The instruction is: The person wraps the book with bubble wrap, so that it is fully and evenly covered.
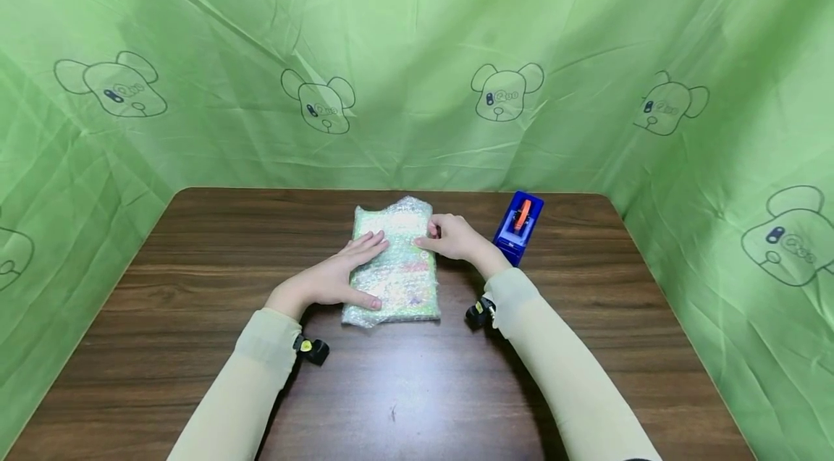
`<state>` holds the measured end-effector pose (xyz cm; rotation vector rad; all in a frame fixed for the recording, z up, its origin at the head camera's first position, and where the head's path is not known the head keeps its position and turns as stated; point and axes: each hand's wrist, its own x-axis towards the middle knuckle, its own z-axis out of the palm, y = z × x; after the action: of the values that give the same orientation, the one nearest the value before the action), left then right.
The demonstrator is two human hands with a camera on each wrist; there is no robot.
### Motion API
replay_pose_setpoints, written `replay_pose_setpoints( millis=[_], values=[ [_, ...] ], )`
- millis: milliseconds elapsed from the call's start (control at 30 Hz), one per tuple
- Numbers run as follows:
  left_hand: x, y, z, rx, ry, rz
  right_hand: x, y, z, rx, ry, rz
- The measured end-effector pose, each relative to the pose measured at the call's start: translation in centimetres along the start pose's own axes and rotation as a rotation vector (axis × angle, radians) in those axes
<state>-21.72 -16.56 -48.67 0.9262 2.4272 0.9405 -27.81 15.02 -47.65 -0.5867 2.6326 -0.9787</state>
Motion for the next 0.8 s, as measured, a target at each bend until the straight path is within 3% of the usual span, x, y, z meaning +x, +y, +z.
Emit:
replay_pose_setpoints(
  millis=[267, 367, 433, 600, 667, 800],
  values=[
    [-0.3, -0.3, -0.2, 0.032, -0.001, -0.006, 0.1, -0.4, 0.6, -0.041, 0.018, -0.007],
    [-0.3, -0.1, -0.5, 0.062, -0.013, -0.002, 0.0, -0.6, 0.8, -0.065, 0.032, -0.046],
    [-0.2, 0.3, -0.8, 0.095, -0.024, 0.006, 0.7, 1.2, 1.6, -0.096, 0.072, -0.117],
    [0.0, 1.7, -1.4, 0.242, -0.049, 0.021, -0.3, 0.9, 1.1, -0.168, 0.104, -0.186],
    [0.1, 2.4, -1.7, 0.318, -0.059, 0.019, -2.0, -1.5, -0.3, -0.179, 0.068, -0.164],
    [0.2, 3.6, -2.3, 0.459, -0.078, 0.027, -4.0, -3.1, -2.2, -0.199, 0.015, -0.177]
  ],
)
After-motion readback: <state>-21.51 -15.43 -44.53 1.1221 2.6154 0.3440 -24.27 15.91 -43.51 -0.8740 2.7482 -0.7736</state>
